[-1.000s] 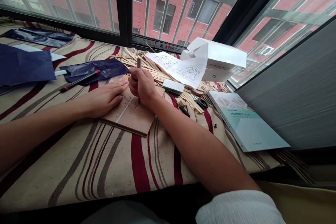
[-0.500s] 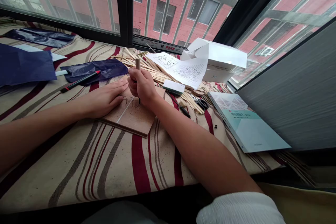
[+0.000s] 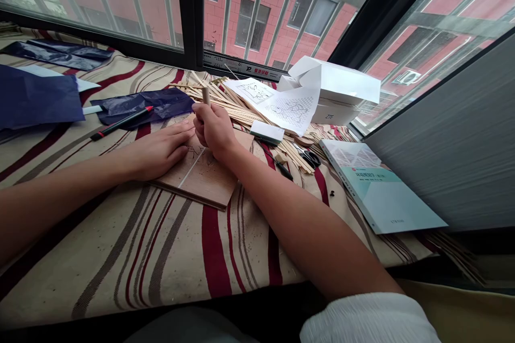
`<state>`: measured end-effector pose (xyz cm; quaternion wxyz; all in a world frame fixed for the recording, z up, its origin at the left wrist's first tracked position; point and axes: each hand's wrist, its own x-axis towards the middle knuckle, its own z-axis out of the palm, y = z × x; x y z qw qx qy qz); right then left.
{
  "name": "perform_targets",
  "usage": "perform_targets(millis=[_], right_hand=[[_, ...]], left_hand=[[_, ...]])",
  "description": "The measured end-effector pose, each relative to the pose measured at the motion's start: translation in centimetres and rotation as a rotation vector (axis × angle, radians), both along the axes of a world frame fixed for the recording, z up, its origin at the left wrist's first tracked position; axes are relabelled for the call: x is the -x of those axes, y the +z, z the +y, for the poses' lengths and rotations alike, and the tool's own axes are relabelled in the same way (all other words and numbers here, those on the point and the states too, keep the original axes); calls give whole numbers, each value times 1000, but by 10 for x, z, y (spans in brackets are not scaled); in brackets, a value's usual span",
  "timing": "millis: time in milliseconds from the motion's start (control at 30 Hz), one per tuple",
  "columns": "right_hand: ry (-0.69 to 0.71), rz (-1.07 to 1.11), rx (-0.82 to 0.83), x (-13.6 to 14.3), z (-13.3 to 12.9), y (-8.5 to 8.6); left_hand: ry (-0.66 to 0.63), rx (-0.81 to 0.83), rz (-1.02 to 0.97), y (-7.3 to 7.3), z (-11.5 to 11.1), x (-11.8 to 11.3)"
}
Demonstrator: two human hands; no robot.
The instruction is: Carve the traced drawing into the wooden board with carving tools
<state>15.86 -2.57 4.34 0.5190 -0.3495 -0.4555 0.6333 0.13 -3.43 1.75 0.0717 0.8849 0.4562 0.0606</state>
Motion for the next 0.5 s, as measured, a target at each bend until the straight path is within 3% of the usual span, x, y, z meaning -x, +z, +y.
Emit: perform_targets(millis=[67,200,267,400,500], right_hand=[[71,-44,-8,1,3,-2],[413,-57,15,-6,15,-6],[512,-28,55,-11,21,-7],[580,-33,114,-13,25,-7],[411,-18,82,-7,17,-5]], left_hand=[[-32,-19,-39,1,0,0],[-77,-36,-103,0,2,2],[-68,-34,-101,-2,3,3],[-30,-10,-83,-3,3,2],[-8,0,-62,-1,1,-1]])
